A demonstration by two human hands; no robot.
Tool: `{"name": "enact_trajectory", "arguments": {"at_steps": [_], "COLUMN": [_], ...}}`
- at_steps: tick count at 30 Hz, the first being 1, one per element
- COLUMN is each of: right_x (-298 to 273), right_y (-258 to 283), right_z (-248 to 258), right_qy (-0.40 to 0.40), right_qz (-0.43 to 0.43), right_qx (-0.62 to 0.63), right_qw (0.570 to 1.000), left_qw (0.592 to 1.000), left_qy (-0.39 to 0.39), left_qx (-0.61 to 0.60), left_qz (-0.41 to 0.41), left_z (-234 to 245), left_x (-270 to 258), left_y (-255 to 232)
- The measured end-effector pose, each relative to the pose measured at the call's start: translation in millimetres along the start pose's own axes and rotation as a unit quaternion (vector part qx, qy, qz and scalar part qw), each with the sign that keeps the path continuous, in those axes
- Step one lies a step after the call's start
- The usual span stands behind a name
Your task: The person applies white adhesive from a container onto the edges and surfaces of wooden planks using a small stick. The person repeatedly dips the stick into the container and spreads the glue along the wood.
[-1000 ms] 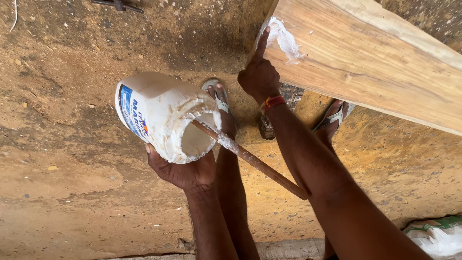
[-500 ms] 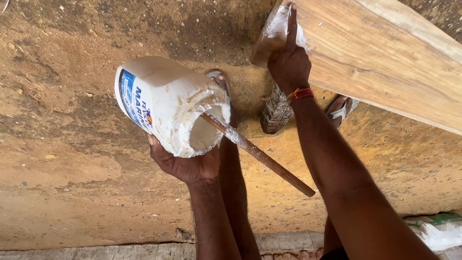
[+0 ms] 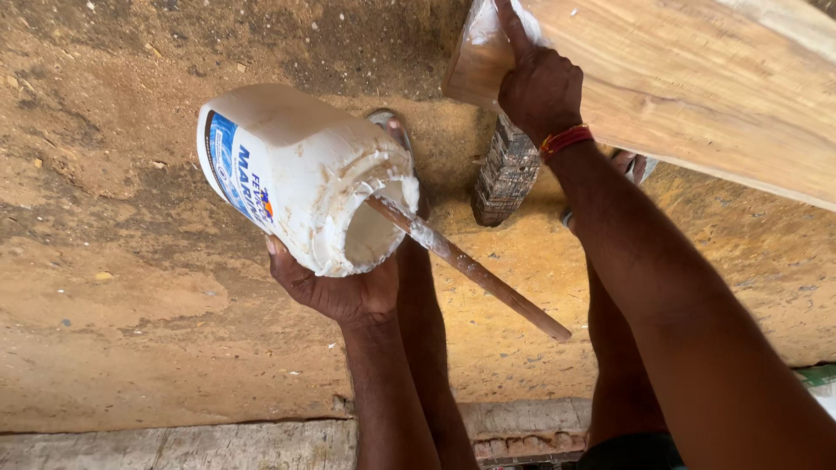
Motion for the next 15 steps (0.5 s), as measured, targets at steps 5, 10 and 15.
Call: {"name": "enact_trajectory", "arguments": {"at_steps": [5, 10, 15], "right_x": [18.2, 13.0, -1.3], "right_y": [-10.6, 4.3, 12.8], "right_z": [12.6, -14.7, -10.6], "right_qy": [-0.064, -0.014, -0.055], "right_qz": [0.043, 0.07, 0.074], "right_qx": [-0.099, -0.124, -0.157], "right_qw": [0.992, 0.99, 0.983], "left_qw": [0.999, 1.0, 1.0], "left_qy": [0.041, 0.024, 0.022], "left_qx": [0.003, 0.004, 0.016], "left_qz": [0.001, 0.001, -0.01], "left_z": [-17.2, -9.9, -11.6], "left_x": [8.5, 0.1, -1.7], "left_y": [9.4, 5.6, 2.1]}}
Point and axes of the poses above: each hand's wrist, its own x-axis towards the middle knuckle, its own z-axis out of the back of the hand, y = z × x, the point moved 5 cm from there along x, towards the middle knuckle, and after that the axes turned 4 degrees about -y, right-handed, at the moved point
